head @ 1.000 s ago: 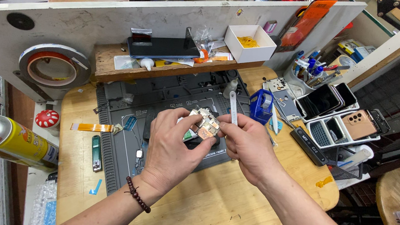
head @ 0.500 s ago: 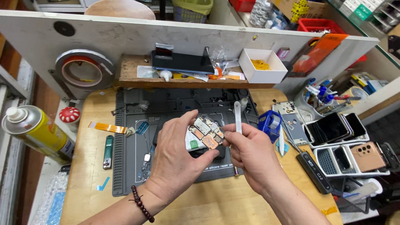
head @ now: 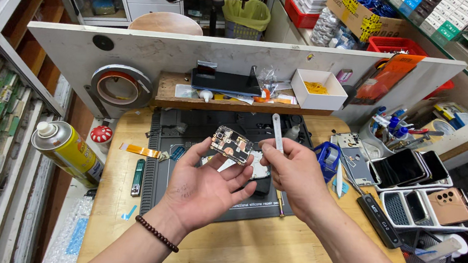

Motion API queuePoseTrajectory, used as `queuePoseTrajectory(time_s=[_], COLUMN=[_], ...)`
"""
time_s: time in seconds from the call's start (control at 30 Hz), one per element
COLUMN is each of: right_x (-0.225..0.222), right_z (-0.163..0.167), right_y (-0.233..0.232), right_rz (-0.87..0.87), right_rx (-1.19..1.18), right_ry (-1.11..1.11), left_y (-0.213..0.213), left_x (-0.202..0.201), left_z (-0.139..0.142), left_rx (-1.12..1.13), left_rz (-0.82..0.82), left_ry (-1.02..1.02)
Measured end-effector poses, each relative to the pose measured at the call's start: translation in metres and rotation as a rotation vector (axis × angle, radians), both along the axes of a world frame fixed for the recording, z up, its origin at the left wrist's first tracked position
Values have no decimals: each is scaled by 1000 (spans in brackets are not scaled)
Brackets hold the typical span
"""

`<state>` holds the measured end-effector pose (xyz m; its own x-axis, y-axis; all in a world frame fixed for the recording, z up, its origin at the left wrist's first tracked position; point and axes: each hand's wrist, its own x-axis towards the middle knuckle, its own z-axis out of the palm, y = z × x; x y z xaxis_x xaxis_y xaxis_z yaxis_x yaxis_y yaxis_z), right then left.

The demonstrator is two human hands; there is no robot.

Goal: The person uses tweezers and a plastic spudger to remove small components and adhesive from the internal frame of a disassembled smartphone. They carefully lift and place parts on the work mat while holding the phone chassis steady.

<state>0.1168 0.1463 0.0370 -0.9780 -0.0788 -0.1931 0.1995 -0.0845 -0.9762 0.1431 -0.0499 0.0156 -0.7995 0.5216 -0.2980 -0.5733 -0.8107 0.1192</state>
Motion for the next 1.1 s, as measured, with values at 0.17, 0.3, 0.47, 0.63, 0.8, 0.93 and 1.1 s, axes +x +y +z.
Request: queuePoseTrajectory(time_s=[0.17,0.3,0.47,0.63,0.8,0.93,1.1], right_x=[4,6,6,2,-3,-3,0], right_z=[-10,-10,-2,-2,-7,-11,-13], right_y=[-3,0,0,0,3,6,8], right_rz=[28,94,49,42,51,44,66], right_rx=[-44,-117,-85,-122,-137,-144,-171], right_ry=[-44,-12,-65,-49,-39,-43,-11], left_y=[5,6,6,5,5,5,6], left_x=[2,3,2,2,1,0,-1], left_z=[4,4,4,2,-6,-14,-21], left_rx=[31,66,39,-39,-89,-107,-151], left_rz=[-25,-56,-61,-70,-58,-60,-47], left_ry=[9,33,12,14,20,38,30])
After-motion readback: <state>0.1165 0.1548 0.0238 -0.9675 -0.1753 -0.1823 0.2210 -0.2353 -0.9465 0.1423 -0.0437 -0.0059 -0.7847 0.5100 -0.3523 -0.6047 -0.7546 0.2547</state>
